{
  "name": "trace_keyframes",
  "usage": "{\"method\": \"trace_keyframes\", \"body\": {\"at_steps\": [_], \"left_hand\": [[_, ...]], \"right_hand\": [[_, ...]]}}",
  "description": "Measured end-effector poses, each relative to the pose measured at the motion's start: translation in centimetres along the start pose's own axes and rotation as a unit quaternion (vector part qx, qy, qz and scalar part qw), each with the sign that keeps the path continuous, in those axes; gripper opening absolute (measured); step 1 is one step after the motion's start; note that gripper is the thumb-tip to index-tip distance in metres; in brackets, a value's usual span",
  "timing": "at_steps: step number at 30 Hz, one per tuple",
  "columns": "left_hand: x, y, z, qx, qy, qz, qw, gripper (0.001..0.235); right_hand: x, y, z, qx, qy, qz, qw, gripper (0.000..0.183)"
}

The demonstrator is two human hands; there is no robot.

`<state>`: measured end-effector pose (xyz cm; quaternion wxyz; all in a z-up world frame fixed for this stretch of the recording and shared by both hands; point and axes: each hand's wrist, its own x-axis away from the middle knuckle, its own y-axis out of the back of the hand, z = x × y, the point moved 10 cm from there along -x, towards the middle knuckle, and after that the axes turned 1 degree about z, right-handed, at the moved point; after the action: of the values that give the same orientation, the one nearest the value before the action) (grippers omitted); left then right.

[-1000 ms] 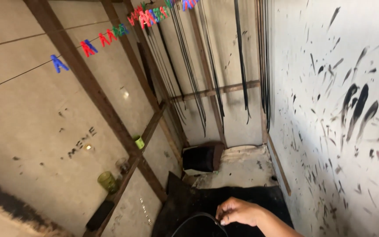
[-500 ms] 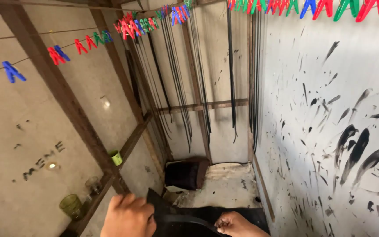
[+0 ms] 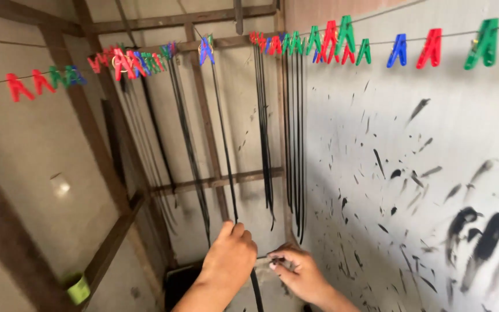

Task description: Applying edge paint to long leather strips using a roller applicator and hanging them on a rack to dry.

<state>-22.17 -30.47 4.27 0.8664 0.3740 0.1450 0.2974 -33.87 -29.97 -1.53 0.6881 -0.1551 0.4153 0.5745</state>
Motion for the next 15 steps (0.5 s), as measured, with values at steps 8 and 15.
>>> {"method": "trace_keyframes", "body": {"at_steps": [8, 15], "left_hand": [[-7.0, -4.1, 7.1, -0.055, -0.007, -0.168, 0.984, 0.018], [-13.1, -5.3, 11.3, -0.084, -0.053, -0.152, 0.983, 0.02]], "right_hand": [[-9.9, -5.8, -2.0, 0.156, 0.077, -0.014, 0.985, 0.007], [-16.5, -5.5, -7.7, 0.177, 0.066, -0.068, 0.98, 0.026]]}}
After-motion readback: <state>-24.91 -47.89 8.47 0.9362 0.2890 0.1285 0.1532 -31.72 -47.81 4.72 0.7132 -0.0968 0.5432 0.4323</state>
